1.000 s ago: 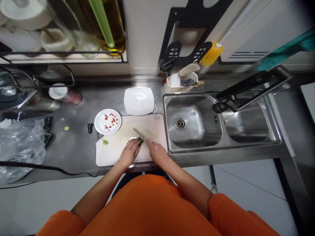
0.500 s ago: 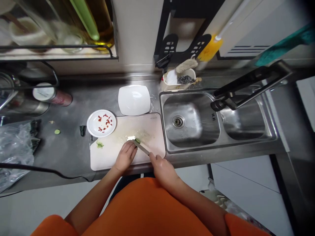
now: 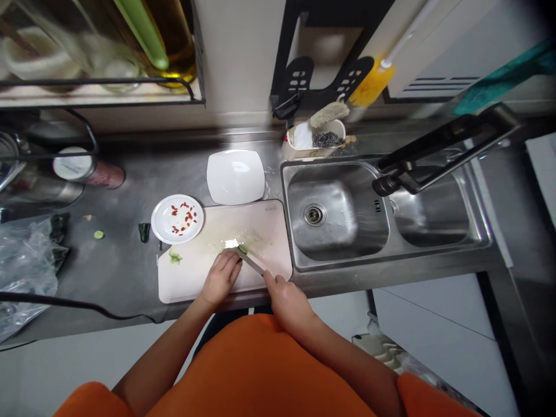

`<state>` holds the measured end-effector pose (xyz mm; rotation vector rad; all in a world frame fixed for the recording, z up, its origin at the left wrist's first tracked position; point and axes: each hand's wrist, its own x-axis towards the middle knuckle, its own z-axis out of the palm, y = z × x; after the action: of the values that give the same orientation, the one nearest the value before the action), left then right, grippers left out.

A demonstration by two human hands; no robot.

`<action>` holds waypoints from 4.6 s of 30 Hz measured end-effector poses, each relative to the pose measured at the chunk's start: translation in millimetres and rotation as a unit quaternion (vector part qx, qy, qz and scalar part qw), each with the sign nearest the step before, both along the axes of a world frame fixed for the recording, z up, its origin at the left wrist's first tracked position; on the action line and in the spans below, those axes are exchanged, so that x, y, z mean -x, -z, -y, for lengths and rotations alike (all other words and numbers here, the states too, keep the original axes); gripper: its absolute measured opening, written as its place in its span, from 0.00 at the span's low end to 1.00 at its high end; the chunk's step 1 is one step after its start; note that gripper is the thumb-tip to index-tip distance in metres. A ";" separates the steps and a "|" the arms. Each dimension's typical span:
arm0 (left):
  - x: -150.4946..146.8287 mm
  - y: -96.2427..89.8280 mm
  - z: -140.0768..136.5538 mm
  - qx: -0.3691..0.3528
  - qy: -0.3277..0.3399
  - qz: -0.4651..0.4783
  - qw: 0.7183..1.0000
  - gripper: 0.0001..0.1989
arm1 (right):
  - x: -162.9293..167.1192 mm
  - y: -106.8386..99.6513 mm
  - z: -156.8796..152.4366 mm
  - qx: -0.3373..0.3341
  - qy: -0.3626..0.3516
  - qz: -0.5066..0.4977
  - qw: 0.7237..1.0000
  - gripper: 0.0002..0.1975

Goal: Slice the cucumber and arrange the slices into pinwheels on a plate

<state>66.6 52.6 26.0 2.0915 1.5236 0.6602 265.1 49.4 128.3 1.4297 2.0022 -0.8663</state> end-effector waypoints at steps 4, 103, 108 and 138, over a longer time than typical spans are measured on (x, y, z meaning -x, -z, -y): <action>-0.5 -0.1 -0.9 -0.022 0.005 0.002 1.000 0.11 | 0.8 -6.4 -3.4 0.010 -0.002 0.005 1.000 0.26; 1.3 5.8 -0.7 -0.038 0.003 0.000 0.999 0.11 | 0.1 -6.9 -4.8 0.026 0.019 -0.006 0.999 0.24; 1.4 6.3 -0.9 -0.039 0.004 0.002 0.999 0.11 | 2.0 -8.0 -10.8 0.040 0.016 -0.013 0.999 0.23; -1.1 -3.2 -5.5 -0.040 0.009 0.022 0.999 0.11 | 31.5 28.9 -30.6 -0.010 0.009 -0.012 1.000 0.16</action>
<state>67.7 58.1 29.2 2.1320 1.4764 0.7678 233.6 80.0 99.4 1.4583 2.0231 -0.8770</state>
